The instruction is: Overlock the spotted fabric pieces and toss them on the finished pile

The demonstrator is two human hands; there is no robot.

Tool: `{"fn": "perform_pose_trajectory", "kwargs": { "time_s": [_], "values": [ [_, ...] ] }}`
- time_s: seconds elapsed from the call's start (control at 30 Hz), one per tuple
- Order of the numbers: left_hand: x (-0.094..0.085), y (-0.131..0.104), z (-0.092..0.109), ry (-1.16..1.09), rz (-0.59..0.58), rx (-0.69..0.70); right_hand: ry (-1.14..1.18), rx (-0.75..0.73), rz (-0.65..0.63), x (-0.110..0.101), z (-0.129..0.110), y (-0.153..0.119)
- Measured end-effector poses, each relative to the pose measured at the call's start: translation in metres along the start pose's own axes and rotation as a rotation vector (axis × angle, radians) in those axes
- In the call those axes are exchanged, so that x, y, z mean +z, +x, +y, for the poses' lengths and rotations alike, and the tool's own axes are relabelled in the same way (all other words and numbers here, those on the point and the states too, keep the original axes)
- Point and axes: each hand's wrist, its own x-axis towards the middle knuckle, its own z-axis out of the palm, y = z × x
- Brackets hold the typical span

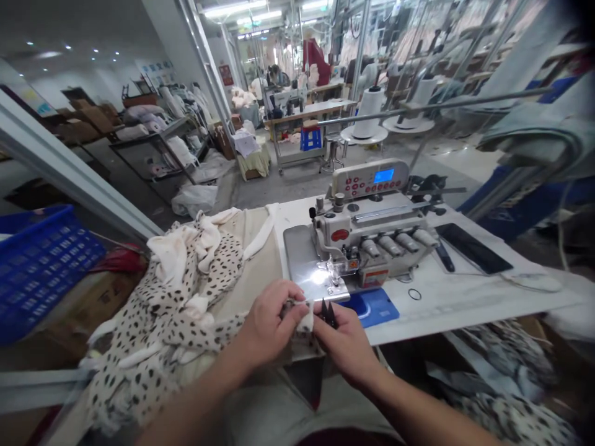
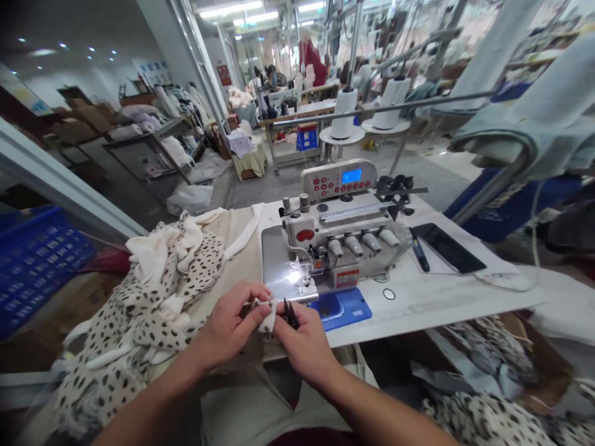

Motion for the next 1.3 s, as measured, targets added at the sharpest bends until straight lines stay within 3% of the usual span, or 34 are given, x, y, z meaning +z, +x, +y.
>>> {"fn": "perform_pose_trajectory", "kwargs": {
  "time_s": [0.17,0.33,0.5,0.63,0.77,0.9,1.07,1.2,1.3],
  "values": [
    [0.007,0.010,0.003,-0.035,-0.082,0.005,-0.005,-0.041,-0.047,-0.021,-0.003,0.000],
    [0.017,0.027,0.010,-0.055,0.027,0.047,-0.107,-0.035,0.034,-0.038,-0.006,-0.002],
    [0.031,0.042,0.017,0.019,-0.010,0.148,-0.258,-0.060,0.219,-0.046,-0.003,-0.003],
    [0.047,0.046,0.012,0.215,-0.021,0.219,-0.331,-0.055,0.401,-0.049,0.011,0.001],
    [0.058,0.043,0.013,0.357,0.128,0.277,-0.402,-0.085,0.453,-0.046,0.022,0.003],
    [0.064,0.037,0.018,0.433,0.163,0.414,-0.508,-0.129,0.422,-0.055,0.020,-0.001],
    [0.072,0.025,0.015,0.513,0.130,0.438,-0.722,-0.244,0.173,-0.086,-0.015,-0.006],
    [0.079,0.015,0.005,0.588,0.209,0.482,-1.106,-0.290,0.049,-0.099,-0.039,-0.001],
    [0.082,0.012,0.001,0.617,0.227,0.501,-1.407,-0.394,0.091,-0.096,-0.044,0.002]
  ]
}}
